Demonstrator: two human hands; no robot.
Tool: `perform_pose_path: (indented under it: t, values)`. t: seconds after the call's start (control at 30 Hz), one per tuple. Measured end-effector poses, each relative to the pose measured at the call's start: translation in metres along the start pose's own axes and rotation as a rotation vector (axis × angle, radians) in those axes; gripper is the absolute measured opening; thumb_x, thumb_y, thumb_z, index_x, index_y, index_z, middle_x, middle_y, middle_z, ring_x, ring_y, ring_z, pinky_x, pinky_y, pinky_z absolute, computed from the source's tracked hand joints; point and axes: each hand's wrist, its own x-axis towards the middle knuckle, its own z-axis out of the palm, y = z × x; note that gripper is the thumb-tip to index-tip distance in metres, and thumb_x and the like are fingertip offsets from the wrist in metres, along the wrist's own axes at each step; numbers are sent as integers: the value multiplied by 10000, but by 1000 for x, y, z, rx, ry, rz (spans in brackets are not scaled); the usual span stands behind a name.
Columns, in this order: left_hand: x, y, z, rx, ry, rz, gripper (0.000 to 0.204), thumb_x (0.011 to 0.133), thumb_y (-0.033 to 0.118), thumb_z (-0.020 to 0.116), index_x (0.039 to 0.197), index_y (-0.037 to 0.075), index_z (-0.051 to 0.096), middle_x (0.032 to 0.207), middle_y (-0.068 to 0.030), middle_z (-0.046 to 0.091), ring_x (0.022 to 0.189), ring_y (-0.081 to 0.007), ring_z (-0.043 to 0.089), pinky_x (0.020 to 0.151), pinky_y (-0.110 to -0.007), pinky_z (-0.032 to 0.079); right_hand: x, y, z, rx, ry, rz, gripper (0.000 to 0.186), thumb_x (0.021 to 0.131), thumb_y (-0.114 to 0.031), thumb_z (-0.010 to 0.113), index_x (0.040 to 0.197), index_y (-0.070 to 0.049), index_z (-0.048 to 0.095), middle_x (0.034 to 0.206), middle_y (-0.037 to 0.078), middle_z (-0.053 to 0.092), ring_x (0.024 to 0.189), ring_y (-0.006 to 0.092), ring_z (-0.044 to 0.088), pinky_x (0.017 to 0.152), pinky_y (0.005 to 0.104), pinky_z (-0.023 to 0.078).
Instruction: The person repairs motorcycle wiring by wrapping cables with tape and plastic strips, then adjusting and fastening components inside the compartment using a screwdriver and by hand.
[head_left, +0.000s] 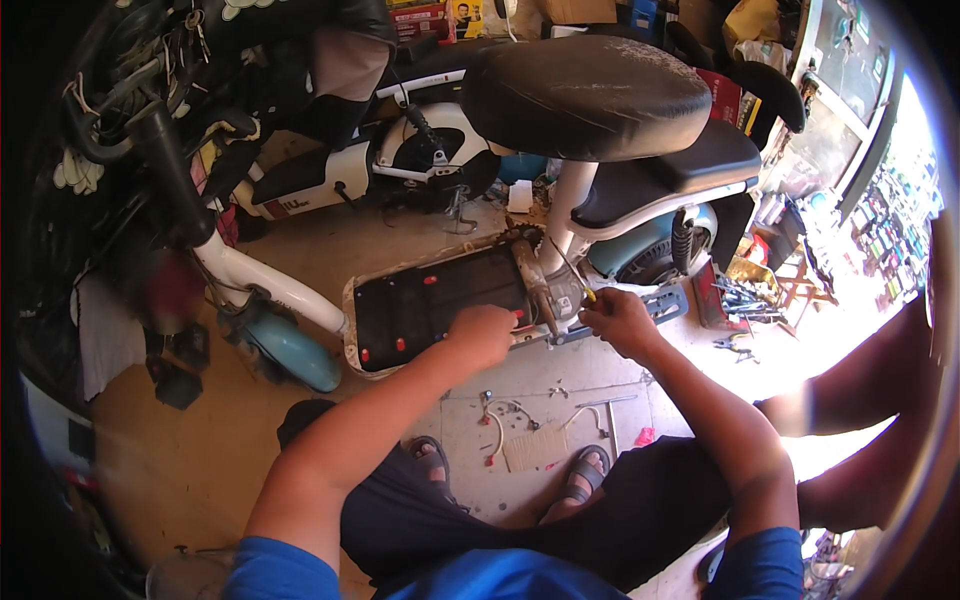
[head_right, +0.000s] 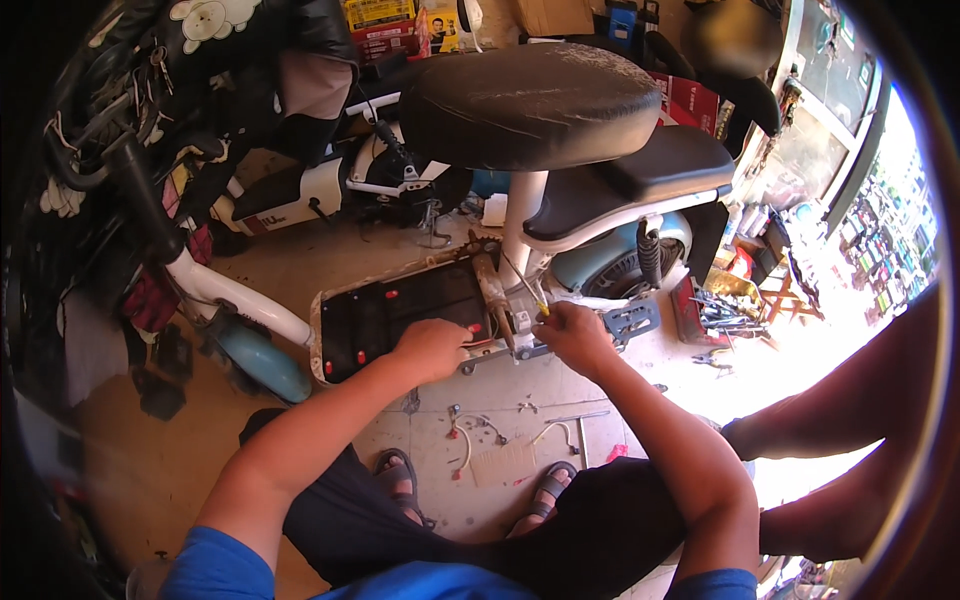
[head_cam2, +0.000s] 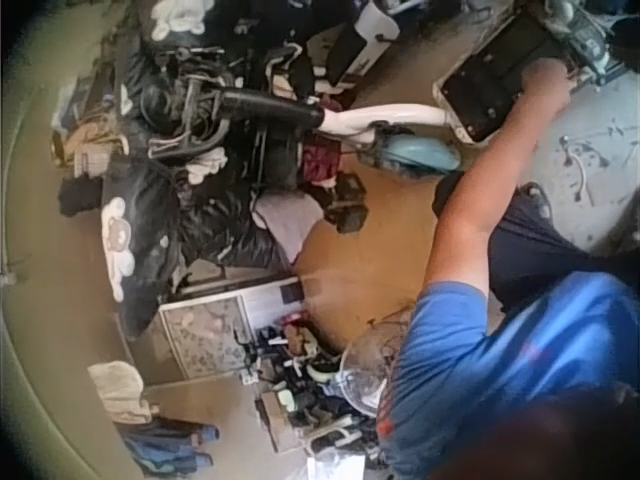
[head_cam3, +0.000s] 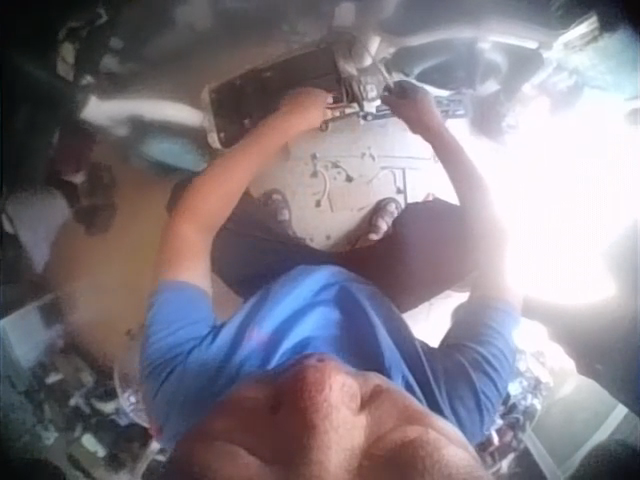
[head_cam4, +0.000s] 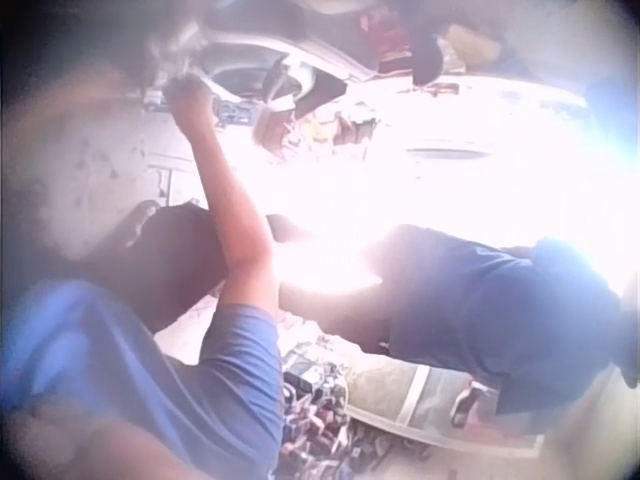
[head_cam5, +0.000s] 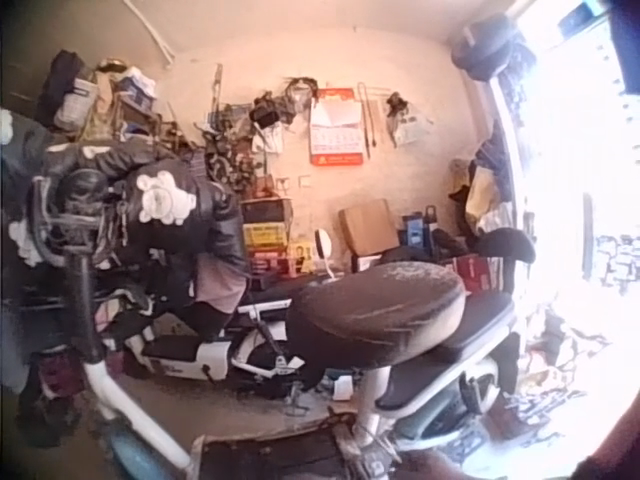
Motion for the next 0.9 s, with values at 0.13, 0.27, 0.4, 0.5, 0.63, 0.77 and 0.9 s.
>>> perform_pose_path:
  t: [0.13,0.27,0.4,0.5,0.63,0.77,0.9]
  values:
    - [-1,-9,9,-112,121,63,152,885,211,646,878,88,735,908,-197,728,928,-412,700,814,-543,543,2,-10,4,2,-51,10,287,927,-198,773,1083,29,695,812,55,665,698,125,633,628,280,521]
    - [13,-12,61,2,220,21,188,914,203,625,800,90,724,864,-190,729,824,-418,703,733,-555,543,3,-21,12,-6,-34,43,341,884,-341,768,965,-20,683,809,102,670,735,235,628,731,379,520]
    - [11,-2,77,-11,345,3,190,892,264,695,876,77,722,838,-180,729,808,-410,711,713,-555,543,2,-19,7,-47,-36,-6,336,882,-335,771,930,-21,661,772,103,652,709,246,615,709,385,514]
    - [-2,4,44,-74,271,-5,272,828,302,783,940,66,707,881,-162,728,869,-388,710,758,-529,551,-2,-23,-2,-33,-22,-3,333,886,-318,775,918,-11,653,757,102,644,701,230,612,695,381,511]
    - [-21,13,7,61,218,-50,419,765,330,842,1072,83,700,1027,-128,704,987,-343,685,813,-496,548,2,-20,-15,108,31,-8,319,899,-254,797,1020,24,699,770,60,642,685,148,595,657,322,504]
    - [-39,27,-23,166,197,-15,426,778,321,836,1111,86,712,1070,-126,701,995,-350,676,852,-499,535,-1,-27,-37,255,55,21,244,929,-167,787,1018,43,697,778,18,639,670,89,566,613,273,481]
    - [-59,37,-20,-44,63,111,423,814,352,806,1139,90,739,1065,-138,714,1009,-362,682,879,-484,532,-14,-16,-46,99,-143,-26,204,909,-177,795,988,-11,707,768,-6,638,702,64,557,641,254,457]
